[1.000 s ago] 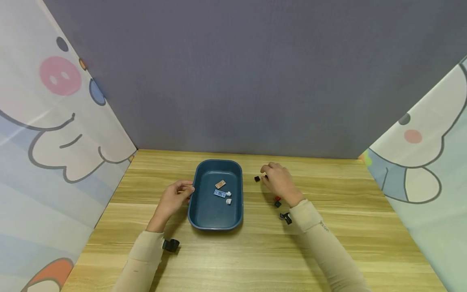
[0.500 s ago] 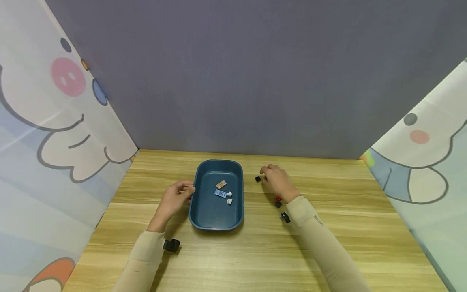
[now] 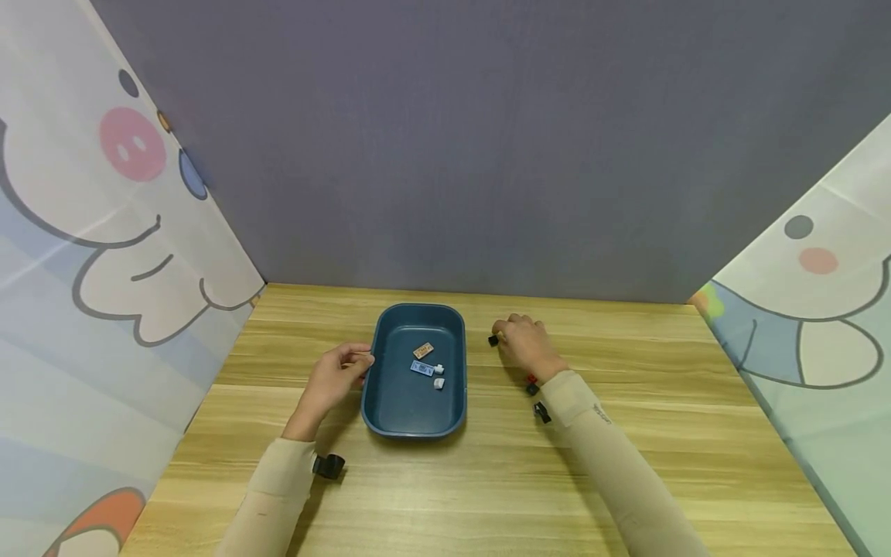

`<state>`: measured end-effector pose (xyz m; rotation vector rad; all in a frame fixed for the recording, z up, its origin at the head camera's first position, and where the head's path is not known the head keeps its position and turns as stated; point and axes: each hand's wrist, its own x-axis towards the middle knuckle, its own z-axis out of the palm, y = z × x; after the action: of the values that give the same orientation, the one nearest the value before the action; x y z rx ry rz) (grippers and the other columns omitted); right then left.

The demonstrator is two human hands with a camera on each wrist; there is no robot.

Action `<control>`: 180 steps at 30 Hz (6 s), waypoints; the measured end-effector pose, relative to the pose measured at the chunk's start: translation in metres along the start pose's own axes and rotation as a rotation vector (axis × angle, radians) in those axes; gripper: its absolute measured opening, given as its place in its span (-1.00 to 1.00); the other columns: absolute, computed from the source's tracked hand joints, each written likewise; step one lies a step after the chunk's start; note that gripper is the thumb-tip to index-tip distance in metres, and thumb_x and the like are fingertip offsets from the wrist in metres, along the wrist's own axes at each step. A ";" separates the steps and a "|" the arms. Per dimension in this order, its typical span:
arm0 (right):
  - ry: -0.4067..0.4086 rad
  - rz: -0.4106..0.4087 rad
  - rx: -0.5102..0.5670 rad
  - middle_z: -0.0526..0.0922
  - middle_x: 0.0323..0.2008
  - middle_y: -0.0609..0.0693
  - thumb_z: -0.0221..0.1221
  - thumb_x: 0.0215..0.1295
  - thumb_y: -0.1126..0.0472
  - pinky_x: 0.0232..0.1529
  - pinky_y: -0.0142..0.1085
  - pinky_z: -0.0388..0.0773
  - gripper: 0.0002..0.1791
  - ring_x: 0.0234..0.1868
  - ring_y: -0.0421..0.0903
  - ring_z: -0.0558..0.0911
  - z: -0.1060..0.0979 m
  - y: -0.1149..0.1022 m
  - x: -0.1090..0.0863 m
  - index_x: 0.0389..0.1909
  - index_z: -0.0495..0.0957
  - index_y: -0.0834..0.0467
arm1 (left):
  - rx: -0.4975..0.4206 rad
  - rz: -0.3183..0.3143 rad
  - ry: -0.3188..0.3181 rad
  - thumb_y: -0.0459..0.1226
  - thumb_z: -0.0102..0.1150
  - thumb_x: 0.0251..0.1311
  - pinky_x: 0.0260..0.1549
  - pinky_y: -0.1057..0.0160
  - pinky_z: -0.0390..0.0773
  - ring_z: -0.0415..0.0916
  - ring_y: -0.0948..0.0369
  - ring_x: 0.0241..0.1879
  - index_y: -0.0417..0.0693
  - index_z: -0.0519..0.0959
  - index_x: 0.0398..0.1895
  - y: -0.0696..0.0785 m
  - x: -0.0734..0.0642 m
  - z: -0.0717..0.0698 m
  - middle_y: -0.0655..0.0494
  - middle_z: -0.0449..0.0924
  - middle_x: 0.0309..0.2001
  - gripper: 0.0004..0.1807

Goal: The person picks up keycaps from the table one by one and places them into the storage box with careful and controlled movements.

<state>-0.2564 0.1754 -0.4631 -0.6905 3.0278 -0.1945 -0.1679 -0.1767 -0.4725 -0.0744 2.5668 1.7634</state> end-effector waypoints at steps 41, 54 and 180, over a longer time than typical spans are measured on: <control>-0.004 0.008 -0.021 0.62 -0.08 0.11 0.24 0.33 0.29 -0.09 0.11 0.53 -0.76 -0.08 0.15 0.56 0.003 0.000 0.004 -0.01 0.66 0.10 | -0.018 0.009 -0.004 -0.32 0.21 0.39 -0.38 0.25 0.70 0.62 0.07 -0.32 -0.31 0.57 0.12 -0.004 0.001 0.002 -0.20 0.68 -0.13 -0.68; 0.073 -0.014 -0.004 0.61 -0.04 0.12 0.31 0.33 0.23 -0.05 0.13 0.54 -0.75 -0.03 0.16 0.55 -0.011 -0.008 0.000 0.01 0.65 0.10 | -0.023 0.012 -0.013 -0.32 0.19 0.41 -0.38 0.25 0.69 0.62 0.02 -0.30 -0.34 0.55 0.15 -0.004 0.001 0.001 -0.28 0.66 -0.10 -0.66; 0.094 -0.046 0.065 0.61 -0.26 0.10 0.37 0.20 0.38 -0.38 -0.02 0.62 -0.75 -0.26 0.10 0.61 0.009 0.059 -0.071 -0.09 0.67 0.19 | -0.009 0.008 -0.005 -0.31 0.20 0.41 -0.37 0.26 0.69 0.63 0.02 -0.29 -0.30 0.55 0.16 -0.006 0.003 -0.001 -0.26 0.66 -0.12 -0.66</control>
<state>-0.2174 0.2579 -0.4792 -0.7674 3.0794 -0.3350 -0.1709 -0.1794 -0.4780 -0.0595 2.5598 1.7756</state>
